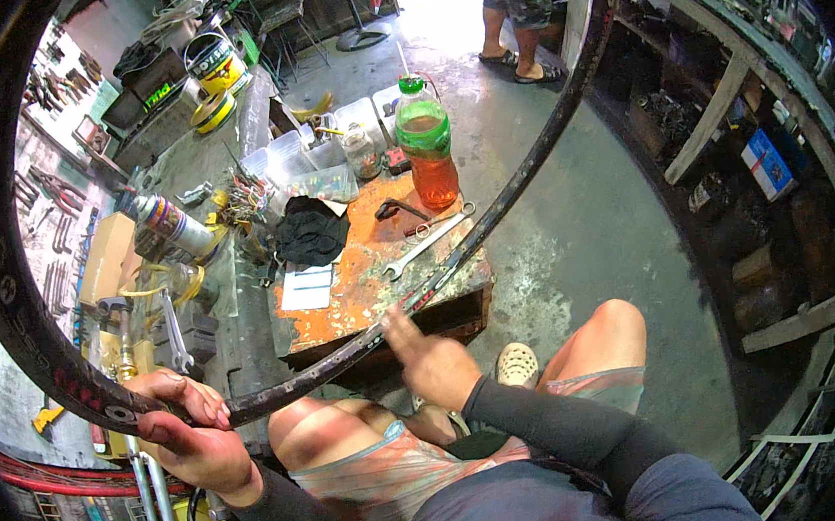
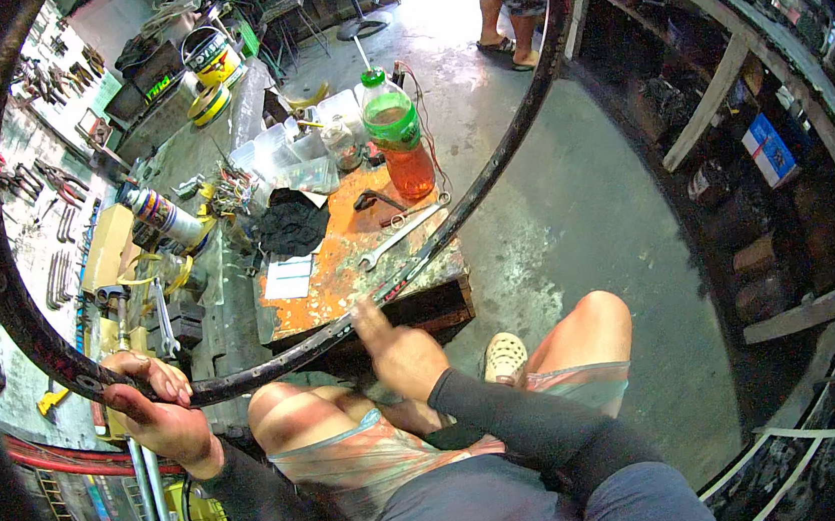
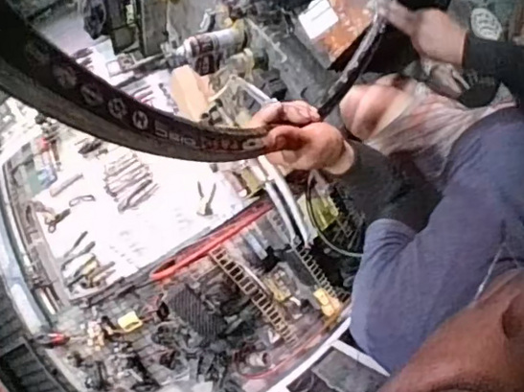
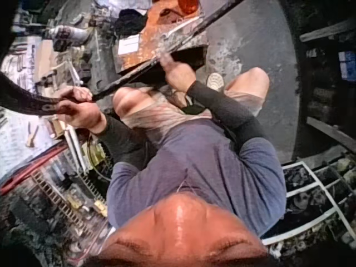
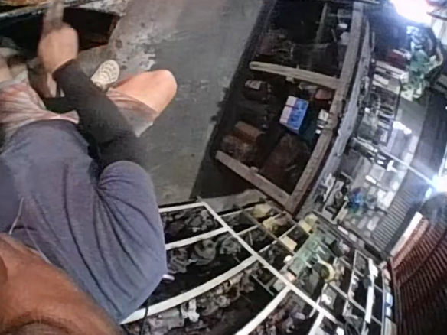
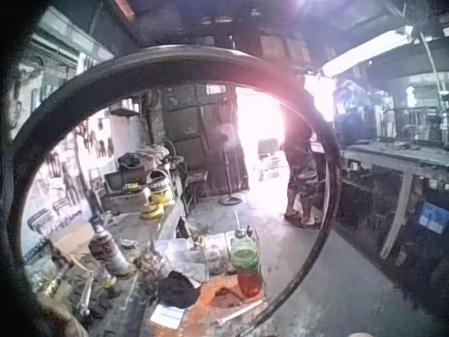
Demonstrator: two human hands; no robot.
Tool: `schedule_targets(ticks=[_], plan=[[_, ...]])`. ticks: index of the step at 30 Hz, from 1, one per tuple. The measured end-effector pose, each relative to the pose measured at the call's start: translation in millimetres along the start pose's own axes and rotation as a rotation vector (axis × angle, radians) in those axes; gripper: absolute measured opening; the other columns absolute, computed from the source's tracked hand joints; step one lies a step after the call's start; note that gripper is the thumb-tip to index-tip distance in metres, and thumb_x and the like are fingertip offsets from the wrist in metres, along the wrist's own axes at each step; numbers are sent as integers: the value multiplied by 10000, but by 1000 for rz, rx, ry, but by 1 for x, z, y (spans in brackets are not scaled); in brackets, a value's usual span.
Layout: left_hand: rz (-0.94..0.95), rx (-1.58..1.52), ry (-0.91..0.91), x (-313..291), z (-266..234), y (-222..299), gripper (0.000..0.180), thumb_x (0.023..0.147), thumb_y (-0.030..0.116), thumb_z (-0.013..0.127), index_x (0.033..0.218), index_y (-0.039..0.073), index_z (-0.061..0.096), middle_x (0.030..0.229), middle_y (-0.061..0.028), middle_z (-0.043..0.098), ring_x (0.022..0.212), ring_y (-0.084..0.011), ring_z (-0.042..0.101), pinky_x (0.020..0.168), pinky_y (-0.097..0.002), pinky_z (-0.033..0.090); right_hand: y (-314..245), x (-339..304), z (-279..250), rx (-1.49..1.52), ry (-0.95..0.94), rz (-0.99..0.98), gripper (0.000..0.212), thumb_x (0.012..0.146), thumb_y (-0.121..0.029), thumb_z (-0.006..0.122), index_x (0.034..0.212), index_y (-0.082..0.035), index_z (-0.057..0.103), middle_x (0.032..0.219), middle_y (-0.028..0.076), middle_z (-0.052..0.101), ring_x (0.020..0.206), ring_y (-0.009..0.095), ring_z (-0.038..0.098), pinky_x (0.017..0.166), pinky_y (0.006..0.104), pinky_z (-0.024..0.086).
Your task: The person sits on the floor and cleans a bicycle rim by hand, rotating it and wiping the inner and outer surfaces with a cloth. The person repeatedly inspects the rim while removing dirt and debris.
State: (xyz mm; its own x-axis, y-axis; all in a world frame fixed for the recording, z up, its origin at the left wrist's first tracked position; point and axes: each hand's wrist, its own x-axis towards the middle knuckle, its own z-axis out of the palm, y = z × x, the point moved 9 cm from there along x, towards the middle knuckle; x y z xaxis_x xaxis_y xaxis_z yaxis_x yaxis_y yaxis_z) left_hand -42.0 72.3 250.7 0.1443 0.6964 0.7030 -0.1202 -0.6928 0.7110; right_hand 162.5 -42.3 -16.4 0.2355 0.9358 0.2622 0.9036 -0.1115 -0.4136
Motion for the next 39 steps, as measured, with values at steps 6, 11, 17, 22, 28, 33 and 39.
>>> schedule_targets(ticks=[6,11,17,22,28,33,39], plan=[[-4,39,-18,3,10,9,755,1075,785,550,1125,32,516,657,13,385,499,-98,399,468,-259,367,101,3,-26,-257,55,218,794,903,-44,614,1680,17,463,1768,251,430,814,335,787,753,439,655],[-19,52,-5,-1,15,12,799,1041,837,548,1094,40,512,682,20,396,516,-86,416,481,-250,368,71,8,-21,-168,21,137,814,891,-31,620,1685,19,448,1785,260,390,801,346,788,716,461,651],[-29,58,-17,-1,13,10,798,1034,837,568,1106,43,524,686,32,387,520,-82,394,488,-248,354,108,15,-42,-274,110,271,799,928,-47,591,1705,24,418,1804,223,387,719,298,773,657,444,638],[-49,40,-35,1,18,9,788,1036,829,577,1118,46,542,690,31,389,521,-83,391,480,-253,343,28,5,-20,-4,138,-89,776,934,-127,625,1680,8,462,1759,233,459,698,321,766,616,468,619],[-15,6,-49,-4,10,7,702,1074,766,580,1127,69,524,697,14,401,521,-97,402,472,-253,356,105,15,-68,-274,140,212,643,929,-77,621,1563,24,581,1718,204,523,829,324,803,718,439,656],[58,15,-78,-6,19,15,715,1074,777,568,1121,65,519,717,7,409,532,-100,409,484,-252,361,93,12,-63,-140,188,64,585,907,-74,664,1491,-58,656,1603,160,641,871,345,806,773,448,660],[124,109,-6,-18,9,8,796,1022,855,567,1115,66,514,744,4,409,545,-91,413,499,-248,372,108,13,-69,-235,139,233,459,950,-98,669,1408,-76,688,1513,129,703,876,360,805,783,475,657]])
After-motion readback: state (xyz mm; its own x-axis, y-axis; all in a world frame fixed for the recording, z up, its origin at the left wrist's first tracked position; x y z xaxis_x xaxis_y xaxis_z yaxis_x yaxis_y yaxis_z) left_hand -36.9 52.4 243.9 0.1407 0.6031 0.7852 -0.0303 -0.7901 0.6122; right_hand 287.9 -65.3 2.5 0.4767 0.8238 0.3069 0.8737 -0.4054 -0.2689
